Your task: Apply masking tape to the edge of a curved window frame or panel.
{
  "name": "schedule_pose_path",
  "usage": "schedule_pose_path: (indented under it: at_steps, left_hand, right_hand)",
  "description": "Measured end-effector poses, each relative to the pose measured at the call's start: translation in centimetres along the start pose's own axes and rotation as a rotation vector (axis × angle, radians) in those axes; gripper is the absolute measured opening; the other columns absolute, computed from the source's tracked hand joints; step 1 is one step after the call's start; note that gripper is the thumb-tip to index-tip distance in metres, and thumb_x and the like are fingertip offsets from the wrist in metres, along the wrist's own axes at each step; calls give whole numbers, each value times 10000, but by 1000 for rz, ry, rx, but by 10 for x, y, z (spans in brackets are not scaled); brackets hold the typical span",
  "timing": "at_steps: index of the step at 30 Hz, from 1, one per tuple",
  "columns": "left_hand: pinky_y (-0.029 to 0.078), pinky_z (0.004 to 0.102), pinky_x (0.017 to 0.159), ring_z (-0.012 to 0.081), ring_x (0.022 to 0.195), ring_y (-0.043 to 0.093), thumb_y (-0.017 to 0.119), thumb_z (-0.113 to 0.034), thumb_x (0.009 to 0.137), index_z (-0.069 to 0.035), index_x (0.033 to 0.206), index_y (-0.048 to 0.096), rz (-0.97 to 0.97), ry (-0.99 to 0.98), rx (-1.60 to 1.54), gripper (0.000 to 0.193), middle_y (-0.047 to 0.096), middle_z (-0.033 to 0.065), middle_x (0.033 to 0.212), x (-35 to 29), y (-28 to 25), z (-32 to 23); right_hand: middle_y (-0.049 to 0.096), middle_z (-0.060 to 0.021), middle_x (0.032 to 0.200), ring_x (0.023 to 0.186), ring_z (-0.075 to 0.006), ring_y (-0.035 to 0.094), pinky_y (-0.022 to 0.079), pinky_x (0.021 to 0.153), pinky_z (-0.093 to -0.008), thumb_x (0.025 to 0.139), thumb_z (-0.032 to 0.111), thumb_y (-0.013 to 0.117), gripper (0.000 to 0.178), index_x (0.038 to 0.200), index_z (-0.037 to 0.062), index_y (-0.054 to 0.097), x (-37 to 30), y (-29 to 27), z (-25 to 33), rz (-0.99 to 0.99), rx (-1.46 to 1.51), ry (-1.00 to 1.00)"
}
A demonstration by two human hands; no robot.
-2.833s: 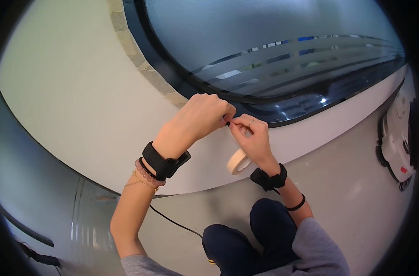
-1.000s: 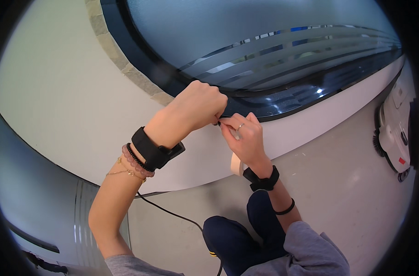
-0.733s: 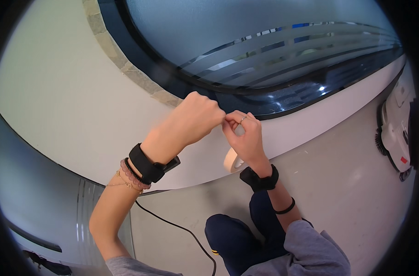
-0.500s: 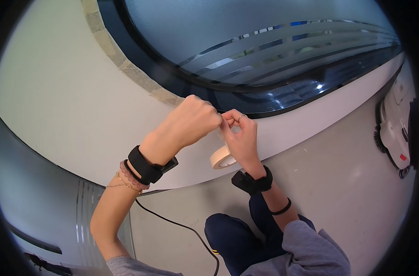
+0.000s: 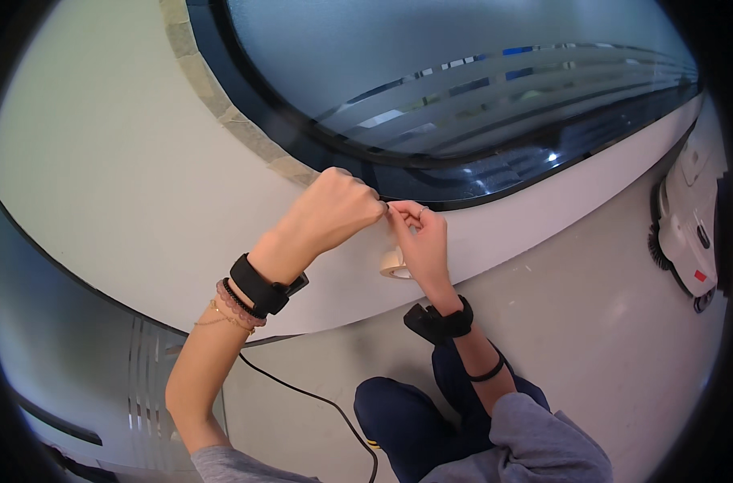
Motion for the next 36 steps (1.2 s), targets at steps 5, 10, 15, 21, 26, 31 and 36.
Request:
schedule_pose_path:
  at_steps: [5,10,15,21,26,31,36]
  left_hand:
    - [480,283,604,166,640,611,656,-156,737,-116,784,692,-97,12,-63,71,596,-3,633,-4,-7,6]
    - [474,282,589,162,671,603,661,-168,751,-146,924,735,-93,-12,26,189,575,-4,679,1,0,15]
    - [474,295,589,163,688,558,665,-147,754,-184,1028,733,-37,-5,44,285,505,10,737,8,-7,9]
    - [458,305,675,185,721,508,722,-94,700,-198,1200,667,-163,1,-220,514,472,30,770,29,-41,-7]
    - [482,332,810,249,962,581,640,152,692,-50,1176,649,-661,-460,-268,525,614,116,1039,-23,-82,-7]
    - [307,466,1086,382,1301,425,500,-106,834,38,1335,484,-567,-719,120,521,456,220,1378,-54,-24,-51]
    - [184,516,1135,353,1401,282,488,-152,818,58,1404,362,-175,-749,253,635,336,217,1482,-55,43,-51]
  right_hand:
    - [617,-10,647,564,-21,511,393,516,-194,867,46,635,98,865,-47,665,-9,2,-20,-82,32,185]
    - [542,44,628,551,-14,434,330,485,-197,888,55,623,106,866,-44,652,-40,-26,-82,68,-21,289]
    - [546,46,646,573,-9,443,326,495,-188,903,61,615,116,884,-45,656,-72,-38,-93,101,120,449]
    - [569,45,677,590,3,458,333,506,-177,914,51,591,117,929,-45,656,-90,-57,-106,29,197,489]
    - [618,23,728,629,-11,507,385,554,-176,914,50,586,120,931,-49,652,-89,-71,-108,-63,211,497]
    - [671,-18,820,687,-30,558,428,617,-182,921,65,579,131,938,-39,656,-89,-87,-94,25,195,582]
    - [673,-23,828,687,-33,552,425,625,-186,921,75,581,133,931,-33,658,-89,-101,-76,26,167,585]
Point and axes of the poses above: each hand's wrist, its own x-axis towards the middle knuckle, its own y-axis out of the palm, z = x × y, the point moved 3 cm from there along x, towards the middle knuckle
